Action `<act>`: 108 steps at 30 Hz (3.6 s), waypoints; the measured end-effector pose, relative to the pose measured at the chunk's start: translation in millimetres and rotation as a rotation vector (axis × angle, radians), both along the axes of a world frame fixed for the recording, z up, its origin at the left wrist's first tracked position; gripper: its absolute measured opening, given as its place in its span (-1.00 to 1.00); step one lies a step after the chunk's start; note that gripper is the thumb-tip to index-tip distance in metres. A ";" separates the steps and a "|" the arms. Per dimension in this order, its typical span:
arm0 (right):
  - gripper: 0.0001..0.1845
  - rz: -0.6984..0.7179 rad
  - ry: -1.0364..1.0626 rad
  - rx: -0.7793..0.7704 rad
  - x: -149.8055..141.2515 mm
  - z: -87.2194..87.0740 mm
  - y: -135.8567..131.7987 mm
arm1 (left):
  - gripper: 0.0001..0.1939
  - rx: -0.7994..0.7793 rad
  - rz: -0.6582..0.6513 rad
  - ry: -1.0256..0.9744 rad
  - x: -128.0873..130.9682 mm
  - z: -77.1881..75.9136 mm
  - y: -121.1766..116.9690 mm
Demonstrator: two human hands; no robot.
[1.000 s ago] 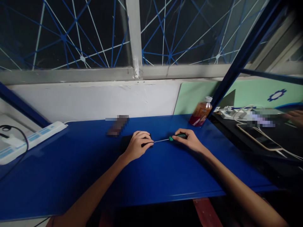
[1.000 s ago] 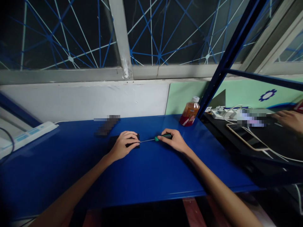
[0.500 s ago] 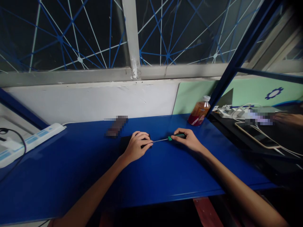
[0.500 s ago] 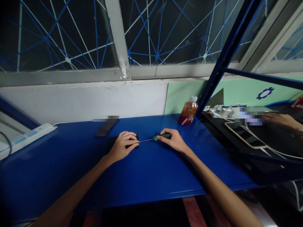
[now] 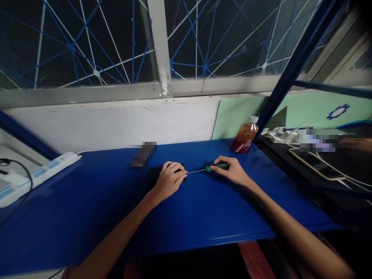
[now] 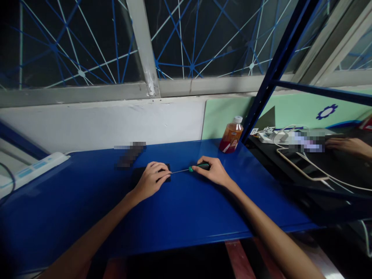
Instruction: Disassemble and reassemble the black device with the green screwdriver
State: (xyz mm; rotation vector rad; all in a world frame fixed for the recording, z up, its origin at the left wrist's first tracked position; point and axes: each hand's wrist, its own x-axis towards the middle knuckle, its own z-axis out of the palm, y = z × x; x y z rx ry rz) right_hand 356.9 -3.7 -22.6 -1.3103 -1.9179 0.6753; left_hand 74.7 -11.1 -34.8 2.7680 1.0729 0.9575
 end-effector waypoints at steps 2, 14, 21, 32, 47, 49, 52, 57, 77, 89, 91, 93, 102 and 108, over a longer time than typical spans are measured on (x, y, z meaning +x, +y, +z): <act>-0.59 -0.007 -0.005 0.005 -0.1 0.3 -0.6 | -0.80 0.028 0.011 0.020 1.0 -1.6 -1.0; -0.63 0.021 0.026 -0.012 -0.4 -2.4 0.4 | -0.81 0.090 0.018 0.076 3.2 4.5 -2.7; -0.63 0.050 0.102 -0.051 -0.5 3.2 -0.4 | -0.79 0.066 0.032 0.065 1.7 3.6 -0.7; -0.63 0.006 0.244 0.010 12.2 22.4 -2.0 | -0.81 0.003 -0.006 0.215 26.4 4.9 25.5; -0.61 -0.085 0.212 0.102 21.3 28.6 -3.2 | -0.38 -0.245 0.014 0.366 -43.4 32.2 27.3; -0.61 -0.098 0.213 0.093 22.1 28.6 -3.1 | -0.42 -0.199 0.027 0.388 -47.7 23.5 22.9; -0.60 -0.106 0.214 0.075 22.5 27.0 -2.2 | -0.48 -0.107 0.051 0.368 -45.6 10.0 18.4; -0.62 -0.098 0.215 0.064 20.6 24.4 -0.9 | -0.40 0.051 0.184 0.401 -40.5 4.7 11.5; -0.60 -0.104 0.151 0.131 19.6 28.3 -3.3 | -0.72 0.173 0.121 0.288 -47.0 15.4 4.0; -0.62 -0.093 0.137 0.128 19.9 25.1 -2.7 | -0.62 -0.010 0.037 0.324 -40.7 4.3 8.1; -0.61 -0.091 0.140 0.126 19.4 24.3 -2.4 | -0.62 0.019 0.110 0.314 -38.8 1.5 7.9; -0.60 -0.087 0.144 0.124 18.3 23.3 -2.2 | -0.61 0.068 0.208 0.307 -35.1 -2.2 7.1; -0.60 -0.042 0.095 0.068 8.4 15.2 -3.0 | -0.66 0.223 0.302 0.205 -36.9 -2.1 7.4; -0.61 0.008 0.044 0.036 1.3 10.4 -4.5 | -0.64 0.127 0.096 0.246 -38.8 -8.5 9.3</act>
